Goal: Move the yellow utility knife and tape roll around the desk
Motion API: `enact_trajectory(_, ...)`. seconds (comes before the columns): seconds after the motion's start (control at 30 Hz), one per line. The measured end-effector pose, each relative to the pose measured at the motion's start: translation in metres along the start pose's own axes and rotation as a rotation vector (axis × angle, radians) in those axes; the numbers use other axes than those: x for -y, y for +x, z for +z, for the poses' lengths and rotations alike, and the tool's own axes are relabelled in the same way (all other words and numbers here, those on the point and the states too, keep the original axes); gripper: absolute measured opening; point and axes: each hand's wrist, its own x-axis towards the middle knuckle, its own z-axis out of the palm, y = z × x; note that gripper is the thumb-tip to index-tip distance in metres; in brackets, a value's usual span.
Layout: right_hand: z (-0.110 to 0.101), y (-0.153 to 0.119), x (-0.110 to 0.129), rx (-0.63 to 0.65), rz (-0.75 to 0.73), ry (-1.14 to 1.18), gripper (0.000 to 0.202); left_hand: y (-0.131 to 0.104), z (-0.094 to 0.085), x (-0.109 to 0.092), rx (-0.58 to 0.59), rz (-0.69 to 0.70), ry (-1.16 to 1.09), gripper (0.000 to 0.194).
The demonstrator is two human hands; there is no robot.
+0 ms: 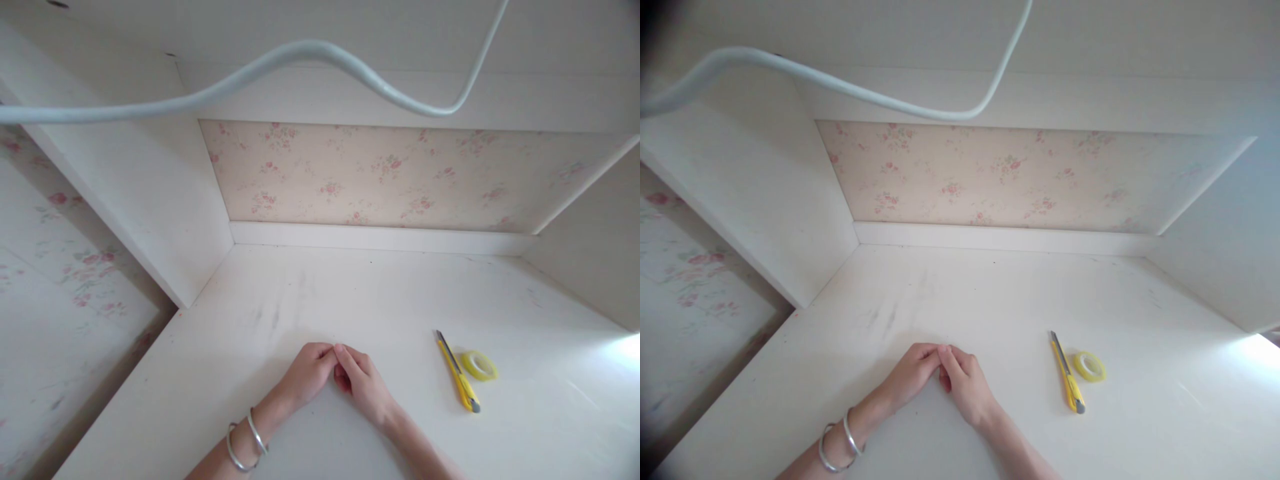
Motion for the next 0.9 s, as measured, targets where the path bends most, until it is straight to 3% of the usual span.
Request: enact_trajectory(0.9,-0.0004,0.0007,0.003,-0.001,0.008,-0.01,0.051,-0.0001,0.0008,-0.0039,-0.005,-0.019,0.026,0.046)
